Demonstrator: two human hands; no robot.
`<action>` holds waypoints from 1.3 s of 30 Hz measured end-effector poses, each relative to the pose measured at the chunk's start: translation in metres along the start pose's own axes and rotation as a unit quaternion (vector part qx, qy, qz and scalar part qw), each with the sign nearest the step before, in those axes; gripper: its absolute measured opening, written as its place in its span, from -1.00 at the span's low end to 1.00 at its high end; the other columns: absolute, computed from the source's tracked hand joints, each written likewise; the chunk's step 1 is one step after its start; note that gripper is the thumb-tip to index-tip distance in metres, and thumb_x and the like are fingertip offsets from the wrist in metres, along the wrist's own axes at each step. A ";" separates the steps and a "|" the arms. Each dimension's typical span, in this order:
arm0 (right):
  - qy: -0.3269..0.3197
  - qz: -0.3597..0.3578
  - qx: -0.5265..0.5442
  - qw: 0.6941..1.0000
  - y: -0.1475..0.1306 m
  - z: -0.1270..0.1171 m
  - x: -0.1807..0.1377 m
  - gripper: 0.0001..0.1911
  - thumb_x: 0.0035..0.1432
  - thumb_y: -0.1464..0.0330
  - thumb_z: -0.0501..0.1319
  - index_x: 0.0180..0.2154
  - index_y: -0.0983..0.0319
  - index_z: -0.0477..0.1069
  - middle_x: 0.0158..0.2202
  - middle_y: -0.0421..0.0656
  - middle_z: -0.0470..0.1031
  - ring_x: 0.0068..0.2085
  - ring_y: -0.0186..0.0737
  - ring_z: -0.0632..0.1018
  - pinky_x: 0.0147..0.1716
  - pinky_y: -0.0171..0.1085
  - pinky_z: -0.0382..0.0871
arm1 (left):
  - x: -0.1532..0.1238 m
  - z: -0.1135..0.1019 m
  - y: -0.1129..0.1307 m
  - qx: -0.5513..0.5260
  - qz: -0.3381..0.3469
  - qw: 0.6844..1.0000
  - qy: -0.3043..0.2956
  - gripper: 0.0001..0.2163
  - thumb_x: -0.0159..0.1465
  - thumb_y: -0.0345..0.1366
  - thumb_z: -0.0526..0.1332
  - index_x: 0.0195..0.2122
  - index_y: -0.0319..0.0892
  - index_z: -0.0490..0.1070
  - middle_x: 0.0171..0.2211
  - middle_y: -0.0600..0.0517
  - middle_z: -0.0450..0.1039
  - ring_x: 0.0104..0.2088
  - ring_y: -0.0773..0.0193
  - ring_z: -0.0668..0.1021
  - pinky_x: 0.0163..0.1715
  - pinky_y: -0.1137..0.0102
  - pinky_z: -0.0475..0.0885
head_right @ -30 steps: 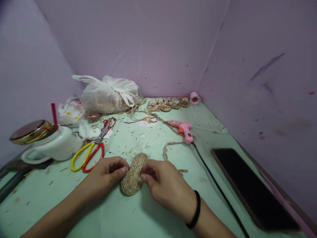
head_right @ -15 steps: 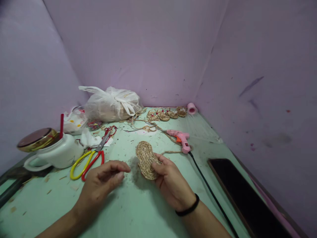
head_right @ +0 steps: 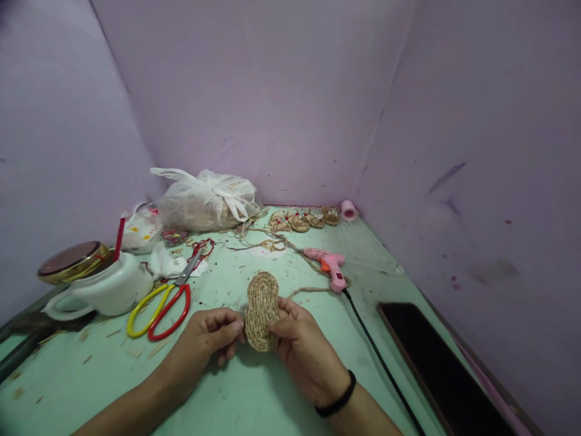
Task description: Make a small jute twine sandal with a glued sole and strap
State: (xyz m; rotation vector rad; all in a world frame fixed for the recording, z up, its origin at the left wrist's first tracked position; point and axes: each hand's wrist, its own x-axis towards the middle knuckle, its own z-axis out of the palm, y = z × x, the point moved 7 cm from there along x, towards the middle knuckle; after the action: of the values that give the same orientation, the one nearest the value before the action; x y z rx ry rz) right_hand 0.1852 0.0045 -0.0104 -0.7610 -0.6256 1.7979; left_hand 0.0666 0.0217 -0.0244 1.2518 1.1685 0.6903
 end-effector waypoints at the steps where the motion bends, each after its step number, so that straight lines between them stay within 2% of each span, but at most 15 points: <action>1: 0.001 0.007 0.004 1.000 0.002 0.000 0.000 -0.70 -0.23 0.58 0.20 -0.33 0.27 0.35 -0.36 -0.14 0.52 -0.25 -0.17 0.51 -0.26 -0.24 0.34 | 0.000 -0.001 0.000 0.004 0.001 1.000 0.006 -0.73 0.04 -0.11 0.15 -0.56 -0.25 0.32 -0.77 0.15 0.23 -0.77 0.50 0.20 -0.74 0.54 0.04; 4: 0.012 0.019 0.008 1.000 0.006 -0.001 0.000 -0.66 -0.25 0.60 0.18 -0.31 0.27 0.34 -0.36 -0.14 0.52 -0.26 -0.18 0.52 -0.28 -0.25 0.34 | 0.000 -0.005 0.000 0.016 -0.001 1.000 0.022 -0.72 0.04 -0.10 0.14 -0.57 -0.25 0.30 -0.78 0.15 0.22 -0.77 0.50 0.19 -0.74 0.54 0.05; 13: 0.020 0.014 -0.027 0.999 0.004 0.000 -0.002 -0.65 -0.23 0.58 0.19 -0.28 0.28 0.36 -0.39 -0.16 0.52 -0.34 -0.21 0.51 -0.36 -0.29 0.28 | -0.001 -0.005 0.000 0.029 -0.009 0.999 0.020 -0.72 0.02 -0.09 0.14 -0.56 -0.25 0.31 -0.78 0.16 0.21 -0.76 0.50 0.19 -0.73 0.54 0.06; 18: 0.021 0.029 -0.023 0.999 0.004 0.000 -0.002 -0.62 -0.25 0.55 0.22 -0.26 0.29 0.37 -0.38 -0.15 0.52 -0.35 -0.23 0.49 -0.34 -0.30 0.26 | -0.001 -0.008 0.003 0.033 0.007 0.999 0.038 -0.75 0.01 -0.14 0.15 -0.54 -0.26 0.31 -0.76 0.14 0.23 -0.73 0.49 0.22 -0.70 0.54 0.08; 31: -0.004 0.022 0.001 1.000 0.004 0.000 -0.001 -0.63 -0.09 0.56 0.15 -0.15 0.31 0.36 -0.34 -0.12 0.53 -0.34 -0.24 0.50 -0.32 -0.29 0.25 | 0.000 -0.010 0.005 0.028 0.006 0.999 0.043 -0.76 0.01 -0.15 0.14 -0.56 -0.25 0.30 -0.77 0.15 0.22 -0.74 0.50 0.20 -0.72 0.55 0.05; 39: 0.003 0.033 -0.003 0.999 0.006 -0.001 -0.002 -0.56 -0.19 0.58 0.19 -0.16 0.30 0.31 -0.34 -0.11 0.53 -0.31 -0.19 0.51 -0.34 -0.27 0.28 | 0.000 -0.009 -0.006 0.019 -0.033 0.999 0.020 -0.73 0.04 -0.12 0.12 -0.58 -0.26 0.31 -0.79 0.14 0.22 -0.79 0.52 0.15 -0.77 0.55 -0.02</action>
State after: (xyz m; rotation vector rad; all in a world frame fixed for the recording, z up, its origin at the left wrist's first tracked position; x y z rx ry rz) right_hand 0.1826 0.0006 -0.0146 -0.7983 -0.6087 1.8543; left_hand 0.0575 0.0233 -0.0289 1.2294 1.2564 0.6500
